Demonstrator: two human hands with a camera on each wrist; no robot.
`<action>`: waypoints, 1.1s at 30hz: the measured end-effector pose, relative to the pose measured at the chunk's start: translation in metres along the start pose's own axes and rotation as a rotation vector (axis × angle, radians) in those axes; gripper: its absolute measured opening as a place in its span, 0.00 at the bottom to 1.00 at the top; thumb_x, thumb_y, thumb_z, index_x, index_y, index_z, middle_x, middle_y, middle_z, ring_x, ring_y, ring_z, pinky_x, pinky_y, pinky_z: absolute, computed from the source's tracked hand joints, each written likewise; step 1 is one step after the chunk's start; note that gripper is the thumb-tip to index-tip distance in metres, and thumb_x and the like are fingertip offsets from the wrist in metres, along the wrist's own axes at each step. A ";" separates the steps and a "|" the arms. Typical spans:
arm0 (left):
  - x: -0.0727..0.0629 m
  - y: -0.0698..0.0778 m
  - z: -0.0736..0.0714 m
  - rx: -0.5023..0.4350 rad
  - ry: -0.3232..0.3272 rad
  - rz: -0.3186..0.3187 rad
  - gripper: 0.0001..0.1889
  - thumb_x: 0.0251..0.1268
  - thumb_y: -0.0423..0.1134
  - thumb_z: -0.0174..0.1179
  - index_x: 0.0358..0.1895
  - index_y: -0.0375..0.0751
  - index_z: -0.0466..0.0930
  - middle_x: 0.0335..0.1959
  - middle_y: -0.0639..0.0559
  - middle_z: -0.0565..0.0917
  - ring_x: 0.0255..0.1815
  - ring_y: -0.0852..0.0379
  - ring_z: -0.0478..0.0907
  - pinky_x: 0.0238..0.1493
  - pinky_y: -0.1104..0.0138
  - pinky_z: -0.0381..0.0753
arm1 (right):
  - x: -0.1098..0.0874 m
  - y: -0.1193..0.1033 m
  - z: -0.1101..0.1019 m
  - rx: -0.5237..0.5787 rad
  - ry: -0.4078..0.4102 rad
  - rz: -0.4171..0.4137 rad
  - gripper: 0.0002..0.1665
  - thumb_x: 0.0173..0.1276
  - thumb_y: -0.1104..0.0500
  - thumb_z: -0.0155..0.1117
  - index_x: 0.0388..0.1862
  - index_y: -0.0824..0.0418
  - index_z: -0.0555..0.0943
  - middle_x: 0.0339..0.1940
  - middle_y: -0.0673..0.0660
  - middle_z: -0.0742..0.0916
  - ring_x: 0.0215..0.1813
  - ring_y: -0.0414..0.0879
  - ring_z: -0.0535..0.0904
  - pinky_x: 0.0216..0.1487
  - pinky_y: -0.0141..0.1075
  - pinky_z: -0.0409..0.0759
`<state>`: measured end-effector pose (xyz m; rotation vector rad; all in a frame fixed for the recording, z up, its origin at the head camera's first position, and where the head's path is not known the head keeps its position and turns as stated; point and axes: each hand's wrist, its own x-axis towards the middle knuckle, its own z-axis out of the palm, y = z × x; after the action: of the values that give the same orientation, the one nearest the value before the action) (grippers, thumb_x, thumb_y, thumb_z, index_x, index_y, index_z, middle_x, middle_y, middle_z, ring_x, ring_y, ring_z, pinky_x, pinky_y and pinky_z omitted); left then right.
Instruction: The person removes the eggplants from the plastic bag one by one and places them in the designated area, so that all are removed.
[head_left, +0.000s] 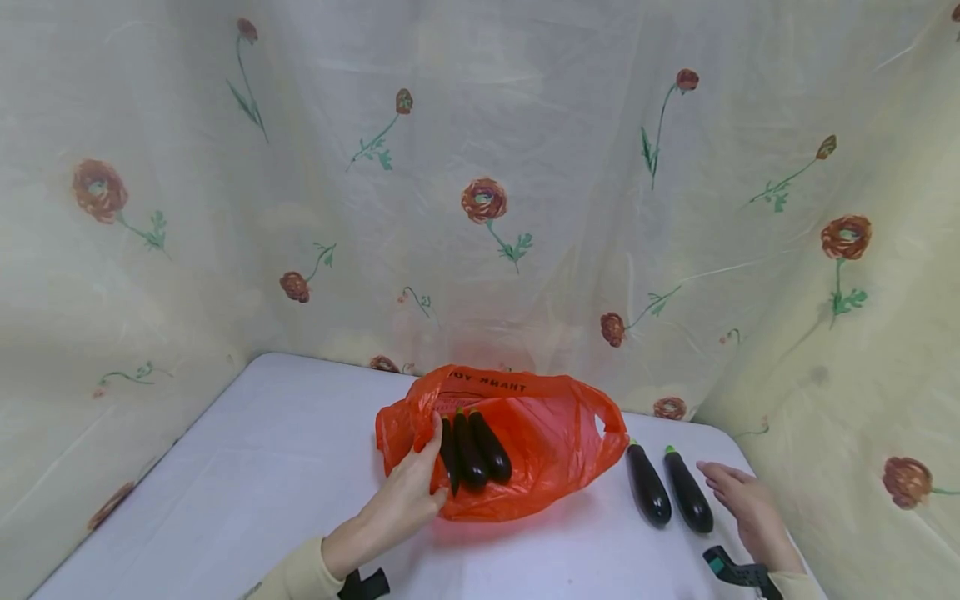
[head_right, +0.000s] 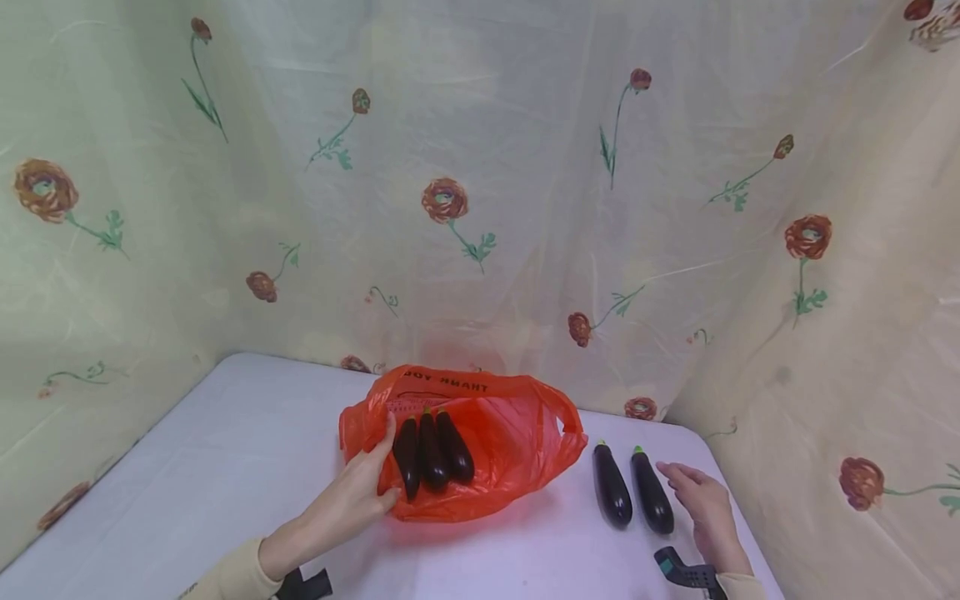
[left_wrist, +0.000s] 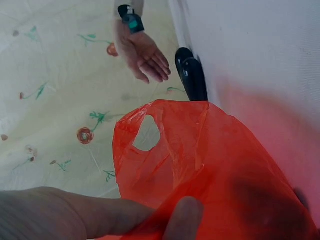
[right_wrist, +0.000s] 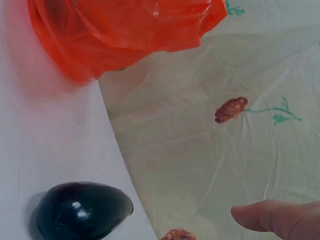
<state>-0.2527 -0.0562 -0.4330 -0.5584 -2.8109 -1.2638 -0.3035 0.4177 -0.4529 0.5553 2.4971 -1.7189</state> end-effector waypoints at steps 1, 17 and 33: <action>0.000 0.000 0.000 0.000 0.000 0.001 0.51 0.57 0.26 0.61 0.77 0.38 0.34 0.29 0.50 0.72 0.20 0.60 0.65 0.21 0.73 0.72 | 0.000 -0.001 0.001 0.004 0.001 -0.004 0.50 0.71 0.39 0.52 0.73 0.76 0.53 0.75 0.74 0.56 0.76 0.66 0.52 0.75 0.53 0.54; 0.000 0.000 0.000 0.004 -0.001 0.006 0.51 0.57 0.26 0.61 0.77 0.38 0.34 0.26 0.51 0.70 0.21 0.59 0.65 0.23 0.73 0.73 | -0.022 -0.033 0.011 0.039 -0.103 -0.049 0.57 0.68 0.33 0.52 0.77 0.71 0.45 0.77 0.70 0.54 0.78 0.61 0.49 0.77 0.48 0.50; 0.000 0.002 0.001 -0.011 -0.010 -0.010 0.51 0.57 0.26 0.61 0.78 0.38 0.34 0.44 0.40 0.78 0.23 0.59 0.68 0.25 0.74 0.76 | -0.045 -0.066 0.028 0.031 -0.101 -0.232 0.44 0.71 0.44 0.56 0.71 0.74 0.58 0.50 0.43 0.80 0.44 0.20 0.74 0.53 0.19 0.74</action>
<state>-0.2518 -0.0544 -0.4322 -0.5535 -2.8204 -1.2820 -0.2868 0.3594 -0.3934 0.1806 2.5523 -1.8124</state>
